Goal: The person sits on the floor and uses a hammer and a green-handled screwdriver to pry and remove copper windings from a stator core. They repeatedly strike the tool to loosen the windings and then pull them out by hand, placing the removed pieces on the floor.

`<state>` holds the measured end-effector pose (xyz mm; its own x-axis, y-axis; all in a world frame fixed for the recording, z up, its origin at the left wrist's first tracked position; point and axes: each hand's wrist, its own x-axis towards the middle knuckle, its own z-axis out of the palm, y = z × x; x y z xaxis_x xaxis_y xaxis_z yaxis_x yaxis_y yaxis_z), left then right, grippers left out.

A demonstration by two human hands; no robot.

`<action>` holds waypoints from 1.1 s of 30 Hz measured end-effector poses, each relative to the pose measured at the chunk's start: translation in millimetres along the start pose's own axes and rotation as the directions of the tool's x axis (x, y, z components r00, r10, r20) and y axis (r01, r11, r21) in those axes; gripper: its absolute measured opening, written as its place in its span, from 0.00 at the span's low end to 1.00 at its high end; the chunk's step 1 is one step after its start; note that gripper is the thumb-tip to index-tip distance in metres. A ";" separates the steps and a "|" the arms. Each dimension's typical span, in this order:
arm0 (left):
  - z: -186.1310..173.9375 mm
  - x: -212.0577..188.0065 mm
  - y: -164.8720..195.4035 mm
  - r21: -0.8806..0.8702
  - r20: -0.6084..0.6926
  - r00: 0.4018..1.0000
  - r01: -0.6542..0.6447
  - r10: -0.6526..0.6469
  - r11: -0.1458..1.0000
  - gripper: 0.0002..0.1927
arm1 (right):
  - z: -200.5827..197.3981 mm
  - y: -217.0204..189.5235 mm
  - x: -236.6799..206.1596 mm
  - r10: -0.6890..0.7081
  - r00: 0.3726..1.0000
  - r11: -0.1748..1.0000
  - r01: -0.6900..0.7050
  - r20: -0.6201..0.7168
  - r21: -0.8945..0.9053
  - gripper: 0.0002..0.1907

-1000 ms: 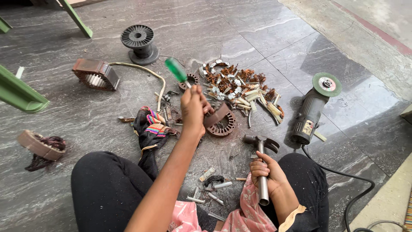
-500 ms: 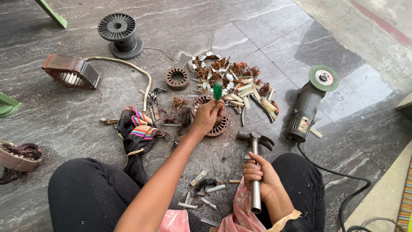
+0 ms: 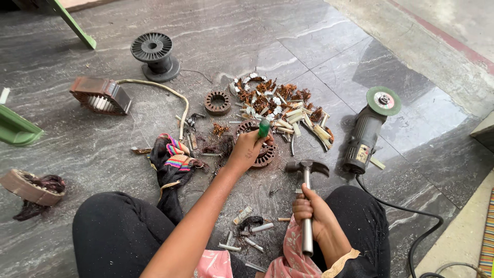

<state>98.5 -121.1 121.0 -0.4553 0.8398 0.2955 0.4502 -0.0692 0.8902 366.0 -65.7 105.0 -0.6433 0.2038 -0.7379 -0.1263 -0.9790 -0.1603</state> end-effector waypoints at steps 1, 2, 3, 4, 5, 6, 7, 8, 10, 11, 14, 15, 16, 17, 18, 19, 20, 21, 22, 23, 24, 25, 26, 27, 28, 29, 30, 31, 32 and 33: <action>-0.9 2.3 -1.9 0.047 0.023 1.000 0.008 -0.009 0.999 0.13 | 1.5 2.5 -0.7 -0.074 0.997 0.990 0.070 -0.027 -0.125 0.20; -1.6 4.2 -3.9 0.093 0.045 0.999 0.018 -0.022 0.996 0.13 | 3.6 4.8 -2.0 -0.160 0.984 0.960 0.135 -0.083 -0.247 0.20; -1.8 5.2 -5.7 0.136 0.064 0.997 0.028 -0.037 0.990 0.13 | 5.9 7.2 -3.3 -0.251 0.960 0.910 0.188 -0.128 -0.370 0.19; -1.9 6.0 -7.2 0.127 0.058 0.998 0.007 -0.014 0.992 0.13 | 8.5 9.1 -5.0 -0.345 0.925 0.840 0.229 -0.159 -0.491 0.19; -1.6 6.8 -8.4 0.117 0.052 0.999 -0.014 0.008 0.993 0.13 | 11.2 10.7 -6.5 -0.338 0.930 0.841 0.230 -0.145 -0.489 0.19; -1.2 7.6 -9.2 0.107 0.045 0.999 -0.033 0.028 0.994 0.13 | 13.5 11.9 -7.9 -0.331 0.934 0.843 0.229 -0.132 -0.487 0.19; -0.7 9.5 -9.7 0.120 0.040 0.999 -0.001 -0.003 0.993 0.14 | 15.8 12.5 -9.0 -0.322 0.940 0.844 0.228 -0.118 -0.485 0.20; -0.4 11.9 -10.1 0.135 0.036 0.999 0.029 -0.034 0.990 0.15 | 17.5 13.1 -9.6 -0.313 0.940 0.835 0.205 -0.134 -0.510 0.19; -2.2 21.2 -11.2 0.124 -0.006 0.996 0.084 -0.084 0.989 0.16 | 19.8 13.1 -9.9 -0.305 0.938 0.815 0.169 -0.163 -0.554 0.19; -3.9 26.7 -12.1 0.095 -0.038 0.994 0.109 -0.106 0.990 0.15 | 20.2 13.0 -9.5 -0.299 0.940 0.814 0.163 -0.163 -0.558 0.19; -9.3 42.4 -16.4 0.049 -0.077 0.986 0.155 -0.151 0.987 0.14 | 19.2 11.9 -6.8 -0.282 0.948 0.805 0.150 -0.147 -0.573 0.19; -10.9 45.6 -18.4 0.045 -0.079 0.983 0.171 -0.167 0.984 0.13 | 18.1 12.1 -5.8 -0.269 0.953 0.808 0.145 -0.139 -0.571 0.19; -11.7 48.7 -20.2 0.008 -0.096 0.977 0.193 -0.191 0.981 0.13 | 17.1 11.0 -4.5 -0.254 0.959 0.811 0.138 -0.129 -0.569 0.19; -12.7 51.4 -22.1 -0.026 -0.109 0.971 0.213 -0.215 0.977 0.14 | 15.8 10.6 -3.2 -0.248 0.959 0.820 0.134 -0.135 -0.556 0.19; -12.5 53.2 -23.8 -0.062 -0.120 0.964 0.232 -0.238 0.971 0.14 | 14.5 9.2 -1.8 -0.242 0.960 0.830 0.129 -0.142 -0.542 0.18; -12.3 54.3 -25.6 -0.045 -0.114 0.965 0.234 -0.238 0.971 0.14 | 13.0 8.1 -0.2 -0.238 0.960 0.839 0.125 -0.151 -0.529 0.18; -11.3 55.3 -27.3 -0.033 -0.111 0.965 0.236 -0.239 0.971 0.14 | 11.4 6.0 1.4 -0.221 0.965 0.859 0.124 -0.141 -0.496 0.18; -10.2 55.7 -28.9 -0.021 -0.107 0.964 0.242 -0.242 0.970 0.14 | 9.9 4.2 3.4 -0.203 0.970 0.879 0.120 -0.133 -0.461 0.18; -9.0 56.6 -30.7 -0.033 -0.117 0.959 0.257 -0.259 0.966 0.15 | 8.0 2.0 5.2 -0.181 0.976 0.897 0.114 -0.121 -0.427 0.17; -8.5 58.3 -32.4 -0.041 -0.129 0.953 0.272 -0.275 0.961 0.15 | 6.4 -0.3 7.1 -0.137 0.985 0.926 0.089 -0.108 -0.367 0.17; -8.5 60.6 -34.2 -0.051 -0.140 0.946 0.288 -0.292 0.956 0.15 | 4.7 -2.6 9.0 -0.094 0.991 0.951 0.060 -0.095 -0.305 0.18; -8.9 63.0 -36.2 -0.067 -0.135 0.944 0.295 -0.302 0.953 0.15 | 3.0 -4.4 10.3 -0.051 0.995 0.970 0.030 -0.084 -0.241 0.18; -10.0 67.2 -38.0 -0.085 -0.130 0.942 0.299 -0.308 0.950 0.14 | 1.7 -5.9 11.4 -0.039 0.996 0.978 0.022 -0.077 -0.206 0.17; -11.1 71.2 -39.6 -0.104 -0.126 0.941 0.302 -0.313 0.948 0.14 | 0.8 -6.9 11.8 -0.027 0.997 0.985 0.015 -0.070 -0.172 0.17; -11.4 74.2 -40.9 -0.119 -0.117 0.938 0.313 -0.326 0.942 0.14 | 0.4 -7.1 11.7 -0.017 0.998 0.990 0.008 -0.063 -0.138 0.17; -12.6 77.5 -41.9 -0.131 -0.109 0.935 0.324 -0.338 0.937 0.15 | 0.8 -6.7 11.4 -0.059 0.995 0.979 0.041 -0.083 -0.198 0.17; -12.5 77.6 -42.6 -0.141 -0.101 0.930 0.339 -0.354 0.930 0.15 | 1.6 -5.3 10.1 -0.096 0.990 0.964 0.067 -0.102 -0.257 0.17; -11.2 76.0 -42.7 -0.094 -0.129 0.933 0.326 -0.336 0.941 0.16 | 3.6 -3.7 8.9 -0.133 0.984 0.944 0.090 -0.116 -0.318 0.18; -8.2 70.8 -42.4 -0.048 -0.154 0.936 0.312 -0.316 0.949 0.16 | 5.7 -1.1 7.0 -0.173 0.978 0.907 0.114 -0.113 -0.405 0.18; -3.8 65.5 -41.2 -0.004 -0.175 0.940 0.296 -0.292 0.955 0.16 | 8.9 1.2 5.1 -0.217 0.970 0.862 0.139 -0.107 -0.487 0.18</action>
<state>47.2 -65.3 105.0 -0.6944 0.7153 0.0782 0.2922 0.1810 0.9391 355.8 -66.0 106.9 -0.5163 0.4113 -0.7512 0.1691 -0.8109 -0.5603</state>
